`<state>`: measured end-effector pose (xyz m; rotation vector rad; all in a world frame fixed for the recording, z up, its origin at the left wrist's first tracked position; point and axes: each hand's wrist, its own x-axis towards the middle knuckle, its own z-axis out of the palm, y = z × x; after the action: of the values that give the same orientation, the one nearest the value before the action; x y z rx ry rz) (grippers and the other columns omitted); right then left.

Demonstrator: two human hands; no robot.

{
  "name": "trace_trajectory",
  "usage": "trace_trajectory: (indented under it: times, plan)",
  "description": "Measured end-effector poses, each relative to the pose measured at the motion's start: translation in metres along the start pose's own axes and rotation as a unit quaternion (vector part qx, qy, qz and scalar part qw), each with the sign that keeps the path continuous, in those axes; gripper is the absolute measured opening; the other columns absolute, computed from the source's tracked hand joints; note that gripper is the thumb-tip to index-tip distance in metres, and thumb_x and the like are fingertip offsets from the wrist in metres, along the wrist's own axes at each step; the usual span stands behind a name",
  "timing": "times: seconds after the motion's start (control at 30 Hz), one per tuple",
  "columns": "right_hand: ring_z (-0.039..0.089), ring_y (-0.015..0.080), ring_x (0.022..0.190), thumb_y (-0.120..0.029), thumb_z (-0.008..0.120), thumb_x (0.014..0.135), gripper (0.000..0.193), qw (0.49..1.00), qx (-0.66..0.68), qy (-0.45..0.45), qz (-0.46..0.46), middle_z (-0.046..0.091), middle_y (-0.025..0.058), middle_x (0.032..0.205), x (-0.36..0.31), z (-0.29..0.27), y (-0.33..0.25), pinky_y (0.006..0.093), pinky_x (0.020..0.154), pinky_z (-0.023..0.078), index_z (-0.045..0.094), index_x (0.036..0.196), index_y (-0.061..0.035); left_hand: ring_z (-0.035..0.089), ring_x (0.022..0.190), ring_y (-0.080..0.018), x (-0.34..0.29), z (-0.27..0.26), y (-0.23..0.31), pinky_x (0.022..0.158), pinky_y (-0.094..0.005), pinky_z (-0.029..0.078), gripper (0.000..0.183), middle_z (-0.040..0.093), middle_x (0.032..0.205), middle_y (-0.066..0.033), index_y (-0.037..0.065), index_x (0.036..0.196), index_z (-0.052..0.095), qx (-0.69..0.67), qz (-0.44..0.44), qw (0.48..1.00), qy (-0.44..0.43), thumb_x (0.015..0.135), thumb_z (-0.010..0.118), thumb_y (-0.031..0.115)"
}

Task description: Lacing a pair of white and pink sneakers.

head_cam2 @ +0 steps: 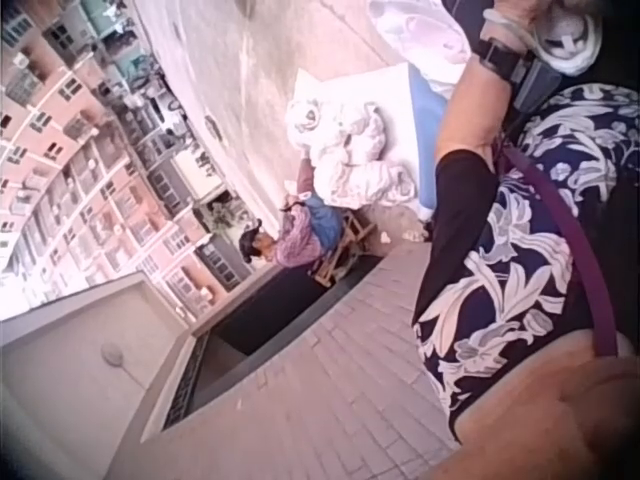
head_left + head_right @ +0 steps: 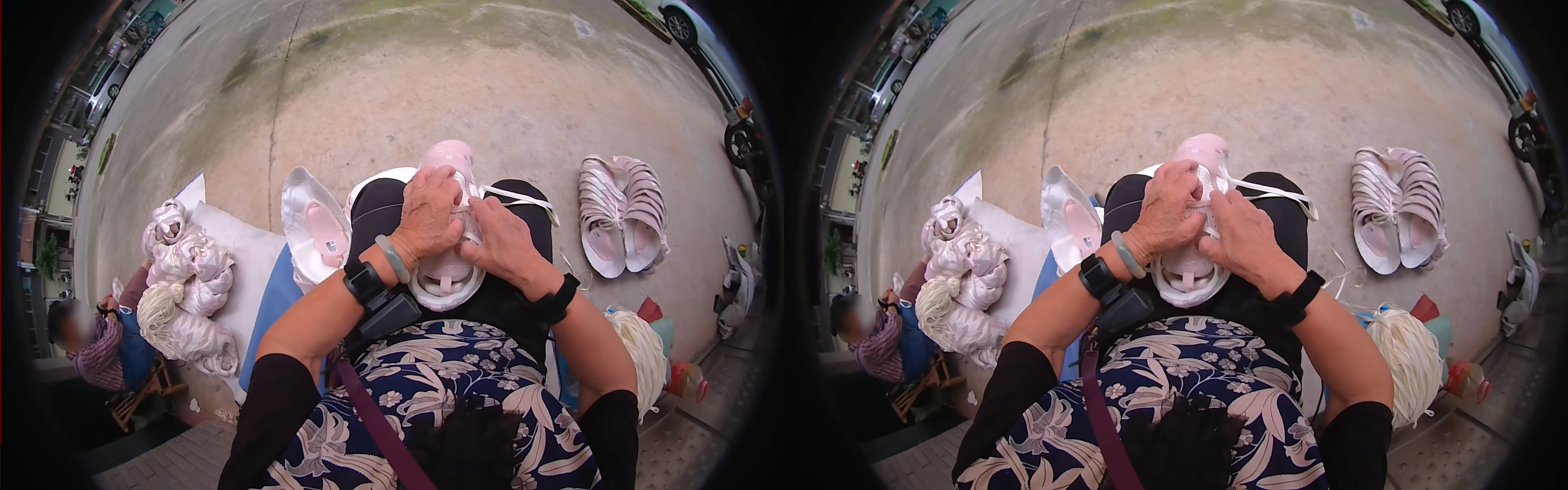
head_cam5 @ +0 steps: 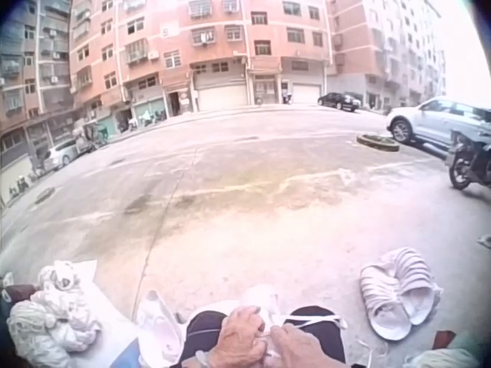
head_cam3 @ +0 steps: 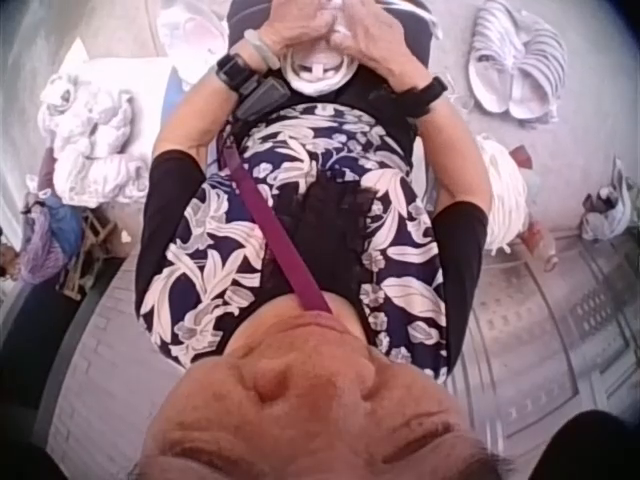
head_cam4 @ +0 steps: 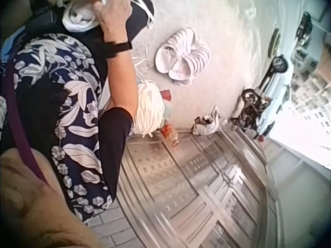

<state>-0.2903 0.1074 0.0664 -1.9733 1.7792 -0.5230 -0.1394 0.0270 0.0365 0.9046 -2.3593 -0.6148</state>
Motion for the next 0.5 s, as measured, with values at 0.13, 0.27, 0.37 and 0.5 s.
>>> trace_trajectory:
  times: [0.13,0.27,0.37,0.5]
  plan:
    - [0.054,0.0356,0.089,-0.019,0.06,0.069,0.04,0.995,0.048,0.079,-0.021,0.053,0.0184,0.091,-0.008,0.009,0.003,0.044,0.076,0.045,0.05,0.102,0.0012,0.04,0.115,-0.0399,0.001,-0.003,0.011,0.09,-0.0476,0.035,0.018,0.047,0.125,-0.0188,0.006,0.077,0.056,0.026,-0.021,0.999,-0.025,0.062,0.062,0.014]
    - [0.054,0.0358,0.089,-0.013,0.057,0.07,0.034,0.992,0.042,0.108,-0.051,0.055,0.0188,0.091,-0.008,0.016,0.011,0.044,0.076,0.045,0.051,0.099,0.0023,0.04,0.117,-0.0395,-0.004,0.002,0.017,0.091,-0.0473,0.035,0.015,0.046,0.128,-0.0196,0.004,0.067,0.064,0.083,-0.01,0.996,-0.021,0.065,0.066,0.019]
    - [0.055,0.0364,0.088,-0.01,0.054,0.07,0.028,0.988,0.025,0.134,-0.074,0.057,0.0193,0.088,-0.007,0.015,0.016,0.0444,0.076,0.045,0.053,0.096,0.0019,0.04,0.118,-0.0391,-0.006,0.005,0.019,0.09,-0.0474,0.036,0.018,0.047,0.128,-0.0199,0.005,0.071,0.068,0.093,0.008,0.995,-0.023,0.067,0.068,0.022]
    - [0.055,0.0373,0.085,-0.006,0.05,0.071,0.022,0.998,0.043,0.053,-0.016,0.059,0.0199,0.085,-0.005,0.01,0.016,0.0452,0.076,0.045,0.056,0.091,0.0003,0.04,0.118,-0.039,-0.006,0.007,0.021,0.091,-0.0467,0.036,0.02,0.047,0.128,-0.0204,0.005,0.074,0.069,0.113,0.023,0.993,-0.031,0.068,0.068,0.024]
